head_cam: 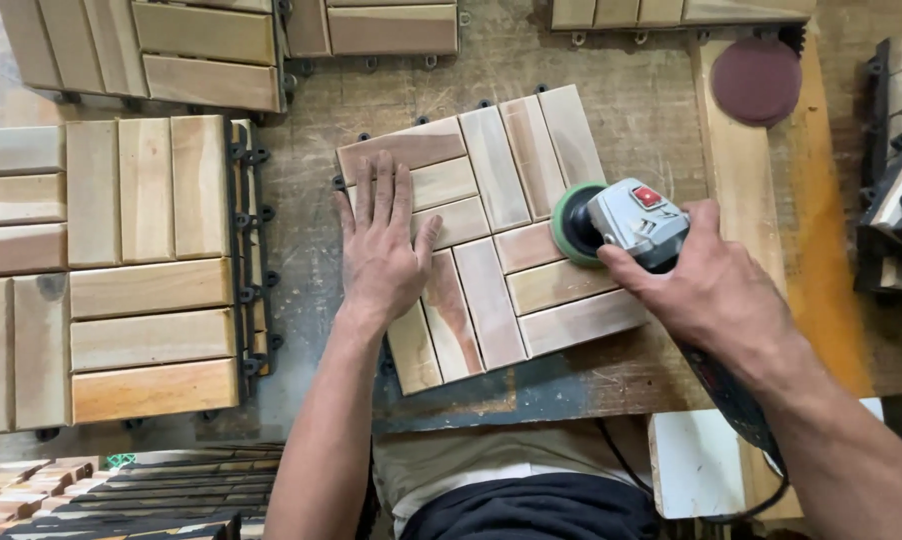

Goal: Sanding the surface and edges of interlocking wooden deck tiles using a power sander.

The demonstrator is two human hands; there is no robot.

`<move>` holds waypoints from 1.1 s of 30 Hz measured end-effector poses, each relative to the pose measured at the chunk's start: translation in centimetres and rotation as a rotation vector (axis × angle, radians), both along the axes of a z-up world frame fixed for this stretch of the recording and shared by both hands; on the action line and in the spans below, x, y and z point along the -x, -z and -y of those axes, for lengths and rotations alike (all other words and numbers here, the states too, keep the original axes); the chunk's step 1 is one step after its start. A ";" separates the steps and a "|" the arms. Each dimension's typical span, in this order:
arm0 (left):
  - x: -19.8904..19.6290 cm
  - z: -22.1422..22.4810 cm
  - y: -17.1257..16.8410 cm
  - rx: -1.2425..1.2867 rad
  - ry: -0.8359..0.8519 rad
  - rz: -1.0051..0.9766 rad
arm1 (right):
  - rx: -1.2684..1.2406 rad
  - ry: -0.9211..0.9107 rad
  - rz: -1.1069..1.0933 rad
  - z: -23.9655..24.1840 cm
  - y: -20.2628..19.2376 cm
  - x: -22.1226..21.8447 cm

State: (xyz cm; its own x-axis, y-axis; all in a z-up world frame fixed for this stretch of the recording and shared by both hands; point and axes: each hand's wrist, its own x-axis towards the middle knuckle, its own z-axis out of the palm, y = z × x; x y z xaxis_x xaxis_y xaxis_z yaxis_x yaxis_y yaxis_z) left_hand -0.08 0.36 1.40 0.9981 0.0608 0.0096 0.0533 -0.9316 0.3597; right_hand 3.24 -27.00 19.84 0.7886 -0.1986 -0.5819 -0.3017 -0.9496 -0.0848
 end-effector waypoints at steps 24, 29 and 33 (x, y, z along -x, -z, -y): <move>0.3 -0.5 0.8 0.030 0.010 0.087 | -0.006 -0.152 0.025 -0.5 0.6 1.5; 0.3 -0.5 0.5 0.063 0.001 0.109 | -0.024 -0.188 0.108 -1.2 1.6 1.0; 0.4 -0.5 -0.3 0.124 -0.007 0.070 | -0.110 -0.224 0.014 -2.4 2.0 2.7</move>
